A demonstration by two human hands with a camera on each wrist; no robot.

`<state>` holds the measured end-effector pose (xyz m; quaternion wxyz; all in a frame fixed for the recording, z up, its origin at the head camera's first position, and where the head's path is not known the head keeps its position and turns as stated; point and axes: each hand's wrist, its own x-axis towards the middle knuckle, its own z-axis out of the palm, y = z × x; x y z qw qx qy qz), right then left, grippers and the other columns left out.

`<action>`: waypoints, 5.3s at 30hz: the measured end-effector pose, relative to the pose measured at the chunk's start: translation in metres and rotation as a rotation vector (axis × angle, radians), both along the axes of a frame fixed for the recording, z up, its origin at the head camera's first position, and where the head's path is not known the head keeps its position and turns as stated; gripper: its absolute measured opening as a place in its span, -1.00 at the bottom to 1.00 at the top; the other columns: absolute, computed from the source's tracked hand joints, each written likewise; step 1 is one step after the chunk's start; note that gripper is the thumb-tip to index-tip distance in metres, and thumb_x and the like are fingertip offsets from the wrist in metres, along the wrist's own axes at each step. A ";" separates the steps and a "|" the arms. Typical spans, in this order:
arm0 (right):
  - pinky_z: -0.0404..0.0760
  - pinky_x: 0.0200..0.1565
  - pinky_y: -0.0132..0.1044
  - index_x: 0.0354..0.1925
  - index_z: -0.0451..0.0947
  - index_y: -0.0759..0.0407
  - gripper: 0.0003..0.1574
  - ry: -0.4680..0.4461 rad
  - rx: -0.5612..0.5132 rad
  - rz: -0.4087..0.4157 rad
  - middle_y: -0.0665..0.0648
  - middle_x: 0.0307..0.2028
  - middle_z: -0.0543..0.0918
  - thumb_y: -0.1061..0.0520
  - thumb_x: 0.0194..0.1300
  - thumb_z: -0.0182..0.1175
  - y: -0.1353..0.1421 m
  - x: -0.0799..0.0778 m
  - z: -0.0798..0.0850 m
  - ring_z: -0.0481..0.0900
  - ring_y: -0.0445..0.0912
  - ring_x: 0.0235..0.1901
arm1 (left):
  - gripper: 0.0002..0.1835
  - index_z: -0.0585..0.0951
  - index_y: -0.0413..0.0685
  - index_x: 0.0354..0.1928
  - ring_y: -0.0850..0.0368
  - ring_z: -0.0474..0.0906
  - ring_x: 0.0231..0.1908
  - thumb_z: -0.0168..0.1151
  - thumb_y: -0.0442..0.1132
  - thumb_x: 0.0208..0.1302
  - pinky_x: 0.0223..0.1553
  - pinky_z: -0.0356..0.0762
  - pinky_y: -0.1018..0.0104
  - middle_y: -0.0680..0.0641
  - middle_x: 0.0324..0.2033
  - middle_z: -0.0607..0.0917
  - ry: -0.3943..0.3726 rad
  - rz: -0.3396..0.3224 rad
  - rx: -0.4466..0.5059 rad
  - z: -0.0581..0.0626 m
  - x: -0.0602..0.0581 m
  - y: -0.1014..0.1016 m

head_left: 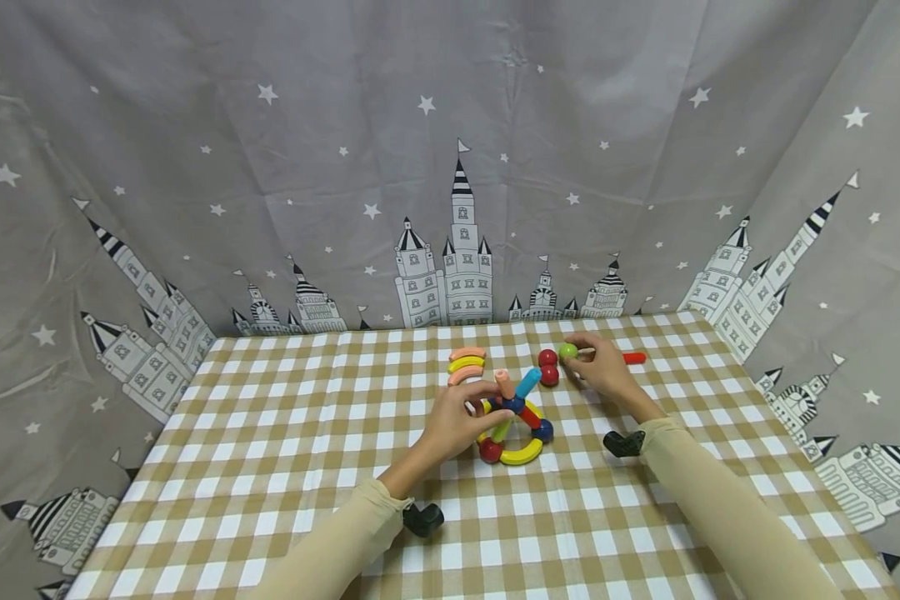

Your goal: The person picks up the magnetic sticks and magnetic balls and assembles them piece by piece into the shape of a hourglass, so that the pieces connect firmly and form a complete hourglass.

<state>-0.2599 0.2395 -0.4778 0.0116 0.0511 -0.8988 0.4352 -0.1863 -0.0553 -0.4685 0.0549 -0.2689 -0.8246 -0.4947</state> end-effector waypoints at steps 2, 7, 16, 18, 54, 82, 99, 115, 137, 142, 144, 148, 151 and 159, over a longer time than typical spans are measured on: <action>0.60 0.12 0.08 0.29 0.50 0.29 -0.48 0.005 0.005 0.020 0.36 0.20 0.59 0.22 0.42 0.27 0.002 0.002 0.002 0.63 0.23 0.06 | -0.70 0.77 -0.06 -0.03 0.26 0.56 -0.42 0.55 -0.20 0.19 -0.37 0.59 0.36 0.05 -0.18 0.81 -0.001 -0.005 0.004 0.000 0.000 0.000; 0.55 0.19 0.13 0.32 0.49 0.31 -0.46 0.019 -0.010 0.069 0.36 0.22 0.59 0.25 0.42 0.26 0.004 0.008 0.010 0.61 0.27 0.12 | -0.70 0.77 -0.06 -0.03 0.24 0.57 -0.41 0.54 -0.19 0.21 -0.37 0.59 0.38 0.05 -0.16 0.81 -0.009 -0.007 -0.003 0.001 0.000 0.000; 0.64 0.06 -0.07 0.25 0.47 0.36 -0.46 0.064 -0.107 0.061 0.39 0.14 0.59 0.31 0.34 0.32 0.001 0.025 0.032 0.64 0.22 0.03 | -0.69 0.77 -0.06 -0.02 0.28 0.55 -0.43 0.55 -0.19 0.20 -0.38 0.60 0.34 0.04 -0.17 0.81 -0.007 -0.012 0.015 0.001 0.001 -0.001; 0.63 0.02 -0.24 0.23 0.48 0.37 -0.47 0.082 -0.132 0.059 0.39 0.13 0.59 0.30 0.34 0.34 0.001 0.028 0.037 0.64 0.21 0.03 | -0.70 0.77 -0.06 -0.03 0.26 0.55 -0.42 0.55 -0.19 0.20 -0.38 0.61 0.30 0.03 -0.17 0.81 0.003 -0.015 0.020 0.001 0.001 -0.001; 0.65 0.03 -0.36 0.17 0.60 0.25 -0.57 0.134 -0.268 0.283 0.19 0.11 0.65 0.23 0.37 0.37 -0.021 0.073 0.090 0.64 0.07 0.02 | -0.69 0.76 -0.03 -0.01 0.26 0.56 -0.44 0.54 -0.19 0.21 -0.37 0.60 0.31 0.03 -0.17 0.82 -0.012 -0.009 0.022 -0.001 0.000 0.000; 0.71 -0.05 -0.28 0.17 0.61 0.23 -0.56 0.139 -0.306 0.365 0.21 0.10 0.64 0.26 0.34 0.38 -0.044 0.082 0.093 0.67 0.13 -0.01 | -0.71 0.76 -0.03 -0.04 0.26 0.58 -0.46 0.54 -0.15 0.21 -0.39 0.61 0.29 -0.01 -0.21 0.82 -0.009 -0.029 0.032 0.000 0.000 -0.001; 0.67 0.05 -0.23 0.24 0.55 0.26 -0.49 0.121 -0.295 0.337 0.19 0.14 0.62 0.21 0.36 0.38 -0.044 0.082 0.088 0.64 0.16 0.03 | -0.71 0.76 -0.04 -0.05 0.26 0.58 -0.47 0.54 -0.16 0.21 -0.39 0.62 0.26 0.04 -0.22 0.81 -0.009 -0.026 0.031 0.001 0.001 0.000; 0.69 0.00 -0.27 0.25 0.55 0.20 -0.46 0.132 -0.267 0.332 0.15 0.08 0.65 0.19 0.34 0.40 -0.042 0.082 0.086 0.67 0.04 -0.03 | -0.70 0.77 -0.05 -0.04 0.28 0.57 -0.43 0.55 -0.17 0.19 -0.35 0.66 0.16 0.04 -0.17 0.81 0.010 -0.022 0.028 0.001 0.001 0.001; 0.69 0.00 -0.19 0.27 0.53 0.06 -0.43 0.113 -0.242 0.338 0.14 0.07 0.69 0.15 0.34 0.42 -0.039 0.081 0.083 0.67 0.03 -0.05 | -0.71 0.76 -0.03 -0.05 0.22 0.60 -0.45 0.54 -0.17 0.21 -0.39 0.60 0.35 0.02 -0.21 0.81 0.004 -0.017 0.051 -0.001 0.002 0.001; 0.69 0.00 -0.22 0.28 0.52 0.08 -0.42 0.110 -0.247 0.342 0.15 0.06 0.70 0.16 0.34 0.41 -0.038 0.081 0.082 0.67 0.04 -0.05 | -0.71 0.76 -0.03 -0.05 0.21 0.61 -0.43 0.54 -0.16 0.21 -0.39 0.60 0.35 0.03 -0.20 0.82 0.000 -0.013 0.057 -0.001 0.002 0.001; 0.69 -0.01 -0.22 0.28 0.52 0.08 -0.42 0.108 -0.252 0.343 0.16 0.05 0.70 0.17 0.34 0.41 -0.038 0.081 0.082 0.67 0.05 -0.06 | -0.72 0.76 -0.03 -0.05 0.21 0.60 -0.43 0.53 -0.16 0.21 -0.39 0.59 0.37 0.03 -0.20 0.82 -0.001 -0.011 0.061 -0.001 0.002 0.002; 0.70 -0.03 -0.23 0.28 0.51 0.07 -0.43 0.112 -0.253 0.346 0.16 0.06 0.70 0.18 0.34 0.40 -0.038 0.082 0.081 0.67 0.06 -0.07 | -0.72 0.77 -0.03 -0.06 0.21 0.59 -0.45 0.54 -0.17 0.21 -0.41 0.56 0.41 0.03 -0.22 0.81 -0.004 -0.007 0.069 -0.001 0.003 0.002; 0.70 -0.04 -0.23 0.28 0.51 0.09 -0.43 0.120 -0.256 0.349 0.17 0.07 0.69 0.19 0.35 0.40 -0.038 0.082 0.080 0.67 0.06 -0.08 | -0.72 0.77 -0.04 -0.06 0.20 0.59 -0.45 0.54 -0.17 0.20 -0.42 0.55 0.41 0.03 -0.24 0.80 -0.003 -0.006 0.074 -0.002 0.003 0.003; 0.71 -0.02 -0.10 0.28 0.52 0.10 -0.43 0.128 -0.266 0.341 0.18 0.06 0.69 0.23 0.34 0.40 -0.038 0.083 0.081 0.68 0.06 -0.09 | -0.73 0.76 -0.05 -0.08 0.21 0.59 -0.46 0.54 -0.17 0.20 -0.41 0.56 0.39 0.02 -0.27 0.80 -0.020 -0.018 0.105 -0.003 0.002 0.004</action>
